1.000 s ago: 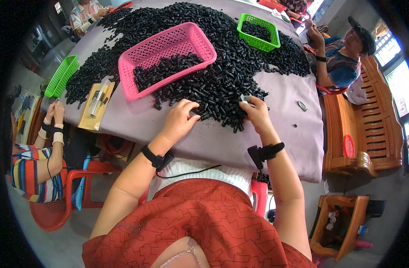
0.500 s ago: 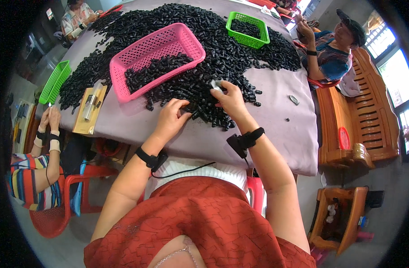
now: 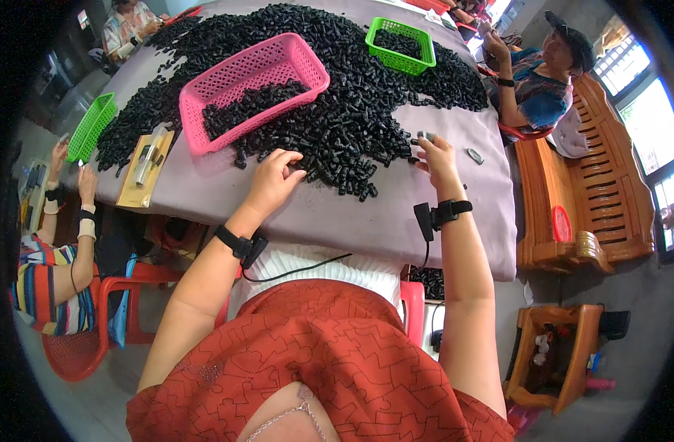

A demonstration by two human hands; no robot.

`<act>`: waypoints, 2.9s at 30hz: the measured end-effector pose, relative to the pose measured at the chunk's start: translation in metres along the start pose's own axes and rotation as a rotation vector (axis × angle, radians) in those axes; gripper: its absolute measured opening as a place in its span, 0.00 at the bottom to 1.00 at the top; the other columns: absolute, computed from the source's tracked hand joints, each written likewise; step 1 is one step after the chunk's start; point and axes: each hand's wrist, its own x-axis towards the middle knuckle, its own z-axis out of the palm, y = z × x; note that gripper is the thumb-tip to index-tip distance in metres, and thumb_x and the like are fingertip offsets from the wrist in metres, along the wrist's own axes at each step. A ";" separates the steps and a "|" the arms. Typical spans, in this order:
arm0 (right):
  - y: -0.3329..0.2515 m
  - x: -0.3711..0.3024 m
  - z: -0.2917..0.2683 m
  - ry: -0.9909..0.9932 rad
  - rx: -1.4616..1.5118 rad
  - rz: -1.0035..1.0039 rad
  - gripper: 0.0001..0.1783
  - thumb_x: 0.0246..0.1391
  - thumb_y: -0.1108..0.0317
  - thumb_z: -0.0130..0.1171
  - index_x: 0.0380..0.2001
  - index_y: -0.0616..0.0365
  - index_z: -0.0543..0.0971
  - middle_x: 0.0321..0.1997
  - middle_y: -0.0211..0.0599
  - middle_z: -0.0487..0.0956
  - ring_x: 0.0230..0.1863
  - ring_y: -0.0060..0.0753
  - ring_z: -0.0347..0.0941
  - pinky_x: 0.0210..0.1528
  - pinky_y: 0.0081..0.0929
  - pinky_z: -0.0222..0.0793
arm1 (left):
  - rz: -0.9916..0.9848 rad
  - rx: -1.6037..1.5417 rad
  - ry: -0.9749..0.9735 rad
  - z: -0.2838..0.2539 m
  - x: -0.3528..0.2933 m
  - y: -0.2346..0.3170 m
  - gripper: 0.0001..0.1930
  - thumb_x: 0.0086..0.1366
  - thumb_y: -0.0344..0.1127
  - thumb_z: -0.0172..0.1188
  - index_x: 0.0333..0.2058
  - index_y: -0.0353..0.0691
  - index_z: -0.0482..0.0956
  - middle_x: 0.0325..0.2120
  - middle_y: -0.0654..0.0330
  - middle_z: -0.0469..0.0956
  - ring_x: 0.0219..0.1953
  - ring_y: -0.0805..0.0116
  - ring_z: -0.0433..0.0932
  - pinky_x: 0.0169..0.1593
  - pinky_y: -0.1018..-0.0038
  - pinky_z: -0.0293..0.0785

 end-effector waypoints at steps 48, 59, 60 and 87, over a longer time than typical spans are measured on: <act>-0.013 -0.097 0.043 -0.470 -0.043 0.176 0.20 0.62 0.61 0.54 0.53 0.60 0.73 0.48 0.38 0.76 0.41 0.36 0.78 0.34 0.31 0.79 | 0.234 0.193 -0.307 0.016 -0.015 0.043 0.20 0.55 0.37 0.67 0.46 0.43 0.73 0.41 0.57 0.73 0.35 0.52 0.78 0.35 0.61 0.75; -0.022 -0.086 0.116 -0.512 0.059 0.022 0.12 0.59 0.64 0.57 0.42 0.60 0.77 0.38 0.31 0.77 0.39 0.26 0.75 0.38 0.34 0.78 | 0.107 0.157 -0.203 0.014 0.012 0.023 0.15 0.53 0.31 0.66 0.39 0.37 0.75 0.34 0.53 0.75 0.36 0.53 0.77 0.38 0.64 0.74; -0.022 -0.081 0.121 -0.536 0.052 -0.003 0.12 0.59 0.64 0.57 0.42 0.59 0.78 0.37 0.31 0.78 0.39 0.26 0.74 0.38 0.32 0.77 | 0.083 0.132 -0.197 0.011 0.013 0.019 0.15 0.53 0.30 0.65 0.40 0.36 0.75 0.34 0.53 0.75 0.35 0.54 0.77 0.37 0.65 0.74; 0.017 0.081 0.000 -0.039 -0.169 -0.037 0.10 0.53 0.64 0.60 0.31 0.60 0.78 0.20 0.26 0.69 0.19 0.19 0.63 0.20 0.23 0.62 | 0.240 0.118 -0.113 0.022 -0.018 0.037 0.12 0.57 0.31 0.64 0.40 0.41 0.77 0.31 0.59 0.75 0.24 0.64 0.75 0.29 0.70 0.72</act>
